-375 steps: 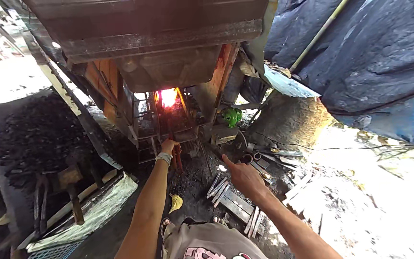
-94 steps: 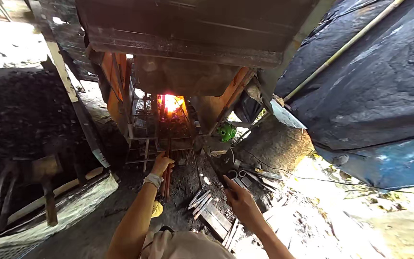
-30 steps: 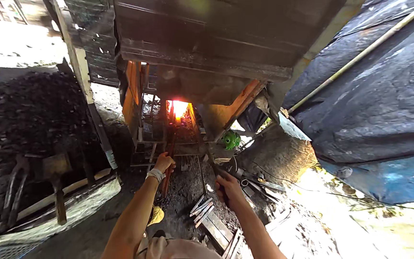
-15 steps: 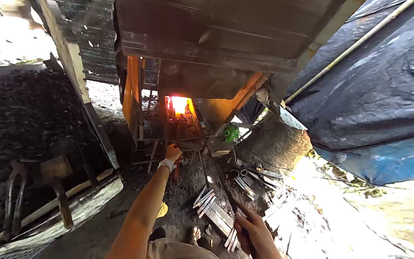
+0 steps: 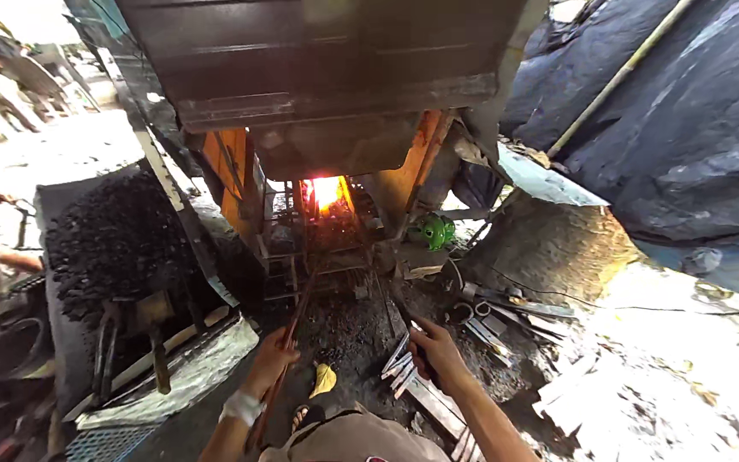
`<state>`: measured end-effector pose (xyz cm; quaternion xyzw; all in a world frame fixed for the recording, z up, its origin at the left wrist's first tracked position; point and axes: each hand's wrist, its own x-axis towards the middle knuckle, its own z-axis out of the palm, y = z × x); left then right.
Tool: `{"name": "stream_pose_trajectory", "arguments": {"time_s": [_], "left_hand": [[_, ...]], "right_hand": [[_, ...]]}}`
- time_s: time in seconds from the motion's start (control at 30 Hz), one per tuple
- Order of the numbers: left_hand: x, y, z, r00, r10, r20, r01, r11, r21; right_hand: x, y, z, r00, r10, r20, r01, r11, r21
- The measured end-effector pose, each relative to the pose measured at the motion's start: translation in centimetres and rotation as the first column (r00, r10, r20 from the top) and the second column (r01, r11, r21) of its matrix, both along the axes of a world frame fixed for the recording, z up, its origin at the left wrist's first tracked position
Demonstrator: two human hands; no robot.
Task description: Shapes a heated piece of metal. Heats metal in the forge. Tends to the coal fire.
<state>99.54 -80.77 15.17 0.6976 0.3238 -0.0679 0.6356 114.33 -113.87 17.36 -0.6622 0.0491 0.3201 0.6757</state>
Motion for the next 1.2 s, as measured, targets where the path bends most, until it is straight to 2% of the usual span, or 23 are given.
{"name": "stream_pose_trajectory", "arguments": {"time_s": [0.17,0.3,0.4,0.53,0.63,0.73,0.8,0.83,0.87,0.9,0.93,0.97,1.0,1.03,1.07,1.13,1.2], "left_hand": [[-10.0,-3.8,0.7,0.982,0.185,-0.032,-0.182,0.981,0.06],[-17.8,-8.1,1.4,0.928,0.372,-0.017,-0.365,0.919,0.149],[-22.7,-11.3,1.4,0.808,0.586,-0.064,-0.576,0.808,0.126],[-27.3,-13.9,2.6,0.643,0.754,-0.133,-0.734,0.657,0.172],[-29.9,-14.7,3.4,0.507,0.849,-0.148,-0.823,0.528,0.209],[-31.5,-14.2,3.4,0.39,0.911,-0.137,-0.892,0.41,0.191],[-32.4,-12.7,3.1,0.341,0.933,-0.112,-0.919,0.356,0.171],[-32.8,-11.6,2.9,0.324,0.941,-0.098,-0.929,0.336,0.155],[-33.0,-10.2,2.7,0.309,0.947,-0.083,-0.937,0.318,0.141],[-33.2,-8.5,2.5,0.3,0.951,-0.073,-0.943,0.307,0.127],[-33.3,-6.3,2.3,0.3,0.951,-0.072,-0.943,0.307,0.126],[-33.4,-3.7,2.1,0.312,0.947,-0.079,-0.938,0.32,0.134],[-33.5,-0.7,1.8,0.338,0.937,-0.09,-0.926,0.348,0.144],[-33.4,2.7,1.3,0.369,0.924,-0.1,-0.91,0.381,0.163],[-33.3,6.6,0.7,0.411,0.905,-0.114,-0.885,0.426,0.187],[-32.5,15.4,-0.9,0.492,0.86,-0.138,-0.831,0.511,0.22],[-31.1,24.8,-2.7,0.564,0.813,-0.147,-0.779,0.582,0.234]], "right_hand": [[4.3,1.6,-1.6,1.0,0.023,-0.009,-0.023,0.999,0.047],[7.4,2.2,-2.3,0.996,-0.054,0.069,0.052,0.998,0.032],[13.2,4.4,-5.3,0.979,-0.041,0.199,0.058,0.995,-0.08],[22.1,8.4,-11.6,0.953,0.026,0.301,0.068,0.952,-0.298],[25.6,10.5,-15.3,0.958,0.129,0.256,-0.029,0.932,-0.361],[26.5,11.3,-18.8,0.962,0.199,0.187,-0.117,0.919,-0.376],[25.3,11.5,-19.3,0.959,0.191,0.211,-0.066,0.87,-0.489],[23.9,11.8,-18.5,0.939,0.208,0.274,-0.001,0.798,-0.602],[21.8,12.4,-17.1,0.911,0.228,0.345,0.1,0.687,-0.72],[19.1,13.5,-15.8,0.875,0.224,0.43,0.227,0.594,-0.772],[16.1,15.0,-14.9,0.823,0.219,0.524,0.322,0.579,-0.749],[12.7,17.0,-14.3,0.772,0.237,0.589,0.334,0.638,-0.694],[8.7,19.6,-13.5,0.739,0.277,0.614,0.266,0.717,-0.644],[4.4,22.6,-12.6,0.729,0.35,0.588,0.129,0.774,-0.62],[0.4,26.0,-12.3,0.715,0.455,0.53,-0.049,0.79,-0.612],[-5.7,33.8,-13.4,0.63,0.669,0.394,-0.357,0.701,-0.617],[-9.9,42.5,-15.0,0.563,0.772,0.295,-0.511,0.606,-0.61]]}}
